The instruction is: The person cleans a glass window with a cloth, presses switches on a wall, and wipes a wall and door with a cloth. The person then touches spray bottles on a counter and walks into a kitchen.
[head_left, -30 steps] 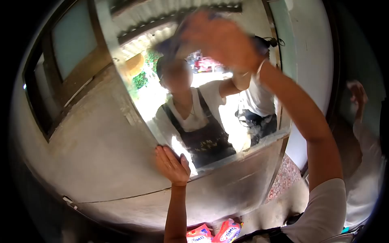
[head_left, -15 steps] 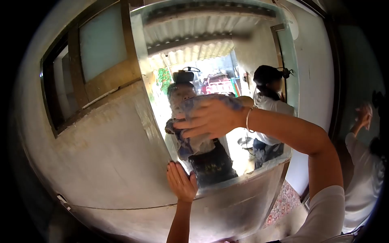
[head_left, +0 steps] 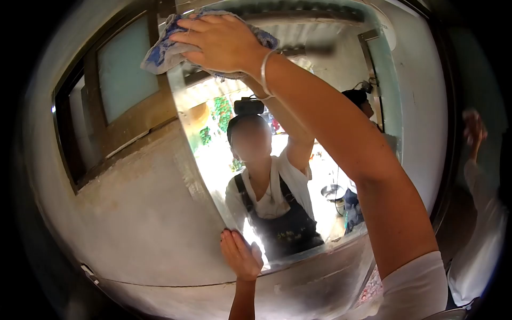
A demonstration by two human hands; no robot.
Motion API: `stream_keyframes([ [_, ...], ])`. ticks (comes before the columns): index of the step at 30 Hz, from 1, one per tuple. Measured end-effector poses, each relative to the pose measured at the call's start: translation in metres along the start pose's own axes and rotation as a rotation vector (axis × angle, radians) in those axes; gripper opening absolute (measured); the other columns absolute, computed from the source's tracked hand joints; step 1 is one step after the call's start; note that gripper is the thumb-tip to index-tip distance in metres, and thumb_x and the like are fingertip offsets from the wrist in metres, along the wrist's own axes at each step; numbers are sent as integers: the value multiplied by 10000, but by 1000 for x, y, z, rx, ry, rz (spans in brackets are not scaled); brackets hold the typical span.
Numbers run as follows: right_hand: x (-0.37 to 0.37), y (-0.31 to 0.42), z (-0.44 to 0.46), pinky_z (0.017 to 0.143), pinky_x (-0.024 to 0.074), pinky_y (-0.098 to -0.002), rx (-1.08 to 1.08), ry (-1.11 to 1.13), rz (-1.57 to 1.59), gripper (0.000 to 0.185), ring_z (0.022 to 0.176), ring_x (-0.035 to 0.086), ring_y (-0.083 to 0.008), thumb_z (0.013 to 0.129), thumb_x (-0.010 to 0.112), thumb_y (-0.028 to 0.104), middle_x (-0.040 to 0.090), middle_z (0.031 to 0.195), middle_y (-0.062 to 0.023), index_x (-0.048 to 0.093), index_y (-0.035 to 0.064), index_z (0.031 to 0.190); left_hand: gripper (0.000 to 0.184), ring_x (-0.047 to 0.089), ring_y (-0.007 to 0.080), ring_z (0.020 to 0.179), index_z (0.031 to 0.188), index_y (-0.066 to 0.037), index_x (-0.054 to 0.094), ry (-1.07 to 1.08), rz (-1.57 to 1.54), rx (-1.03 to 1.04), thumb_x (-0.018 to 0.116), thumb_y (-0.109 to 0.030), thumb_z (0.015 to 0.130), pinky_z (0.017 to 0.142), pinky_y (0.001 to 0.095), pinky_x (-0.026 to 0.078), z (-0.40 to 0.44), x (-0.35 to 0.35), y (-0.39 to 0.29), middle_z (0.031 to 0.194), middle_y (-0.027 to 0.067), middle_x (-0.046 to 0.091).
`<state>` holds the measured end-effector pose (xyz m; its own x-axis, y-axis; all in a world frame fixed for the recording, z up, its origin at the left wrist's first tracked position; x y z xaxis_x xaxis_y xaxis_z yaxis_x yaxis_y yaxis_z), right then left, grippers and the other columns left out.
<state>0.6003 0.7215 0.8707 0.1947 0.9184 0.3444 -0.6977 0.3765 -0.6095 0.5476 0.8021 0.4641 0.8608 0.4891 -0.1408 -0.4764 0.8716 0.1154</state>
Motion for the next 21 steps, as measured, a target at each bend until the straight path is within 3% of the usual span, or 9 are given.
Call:
stream_keyframes([
  [3,-12,-37,-16,967,355,-358,-78,0,-204,380,1148,494,-194,830,545,363,517,1295,9,581,204,1174,568,355,496,1235,1317,162,320,6,26,-3,357,-263,942,1014,531,301,3,-1,-2,1368,347,311],
  [4,-42,-57,-15,1010,341,-422,114,230,67,389,1190,473,-300,880,467,290,506,1315,-111,565,115,1214,565,386,499,1206,1303,161,336,-13,29,-1,431,-238,914,989,542,324,4,-4,-4,1344,354,339],
  [6,-64,-108,-39,997,352,-409,310,134,-82,407,1199,471,-290,893,438,320,496,1325,-118,545,139,1242,571,417,501,1177,1290,160,352,-24,29,3,505,-214,887,964,553,348,4,-6,-5,1319,361,368],
  [9,-83,-196,-83,1055,311,-386,347,118,-340,421,1247,432,-248,925,387,343,498,1334,-74,537,131,1256,555,412,496,1194,1284,169,361,-40,35,5,463,-230,913,966,542,351,4,-4,-4,1322,359,371],
  [11,-112,-259,-124,1069,294,-383,579,126,-378,460,1261,408,-294,932,356,356,470,1345,-139,534,76,1251,577,366,477,1243,1317,165,328,-32,69,3,330,-280,949,1015,513,305,1,-2,-3,1366,344,325],
  [13,-129,-294,-150,1069,294,-387,714,158,-388,476,1260,403,-317,932,348,362,462,1345,-166,532,57,1249,579,366,473,1245,1318,163,328,-30,82,-5,326,-284,950,1016,511,305,1,-3,-4,1368,342,324],
  [16,-139,-288,-153,1048,316,-409,849,163,-509,489,1233,419,-356,928,346,367,465,1321,-212,550,25,1212,583,364,469,1249,1324,160,323,-17,106,-18,321,-290,952,1020,507,301,2,-2,-4,1374,338,320],
  [19,-111,-231,-118,1025,328,-421,647,221,-553,480,1182,454,-358,922,353,344,533,1217,-235,595,-37,1084,586,356,466,1256,1332,157,312,-10,93,-21,317,-291,954,1029,503,292,2,-1,-5,1381,335,312],
  [21,-87,-171,-89,1031,315,-407,503,271,-369,418,1157,469,-320,918,359,296,564,1129,-213,601,-18,1050,586,351,464,1260,1336,155,306,-14,70,-18,316,-290,955,1034,501,288,3,-1,-6,1384,333,308],
])
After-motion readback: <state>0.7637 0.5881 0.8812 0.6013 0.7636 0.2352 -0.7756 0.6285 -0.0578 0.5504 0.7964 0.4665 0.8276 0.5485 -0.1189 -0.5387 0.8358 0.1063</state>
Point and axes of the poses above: each hand's wrist, its own z-axis towards the middle knuckle, its own x-axis out of the palm, y = z × x, the point moved 10 cm from there along z, towards the middle knuckle
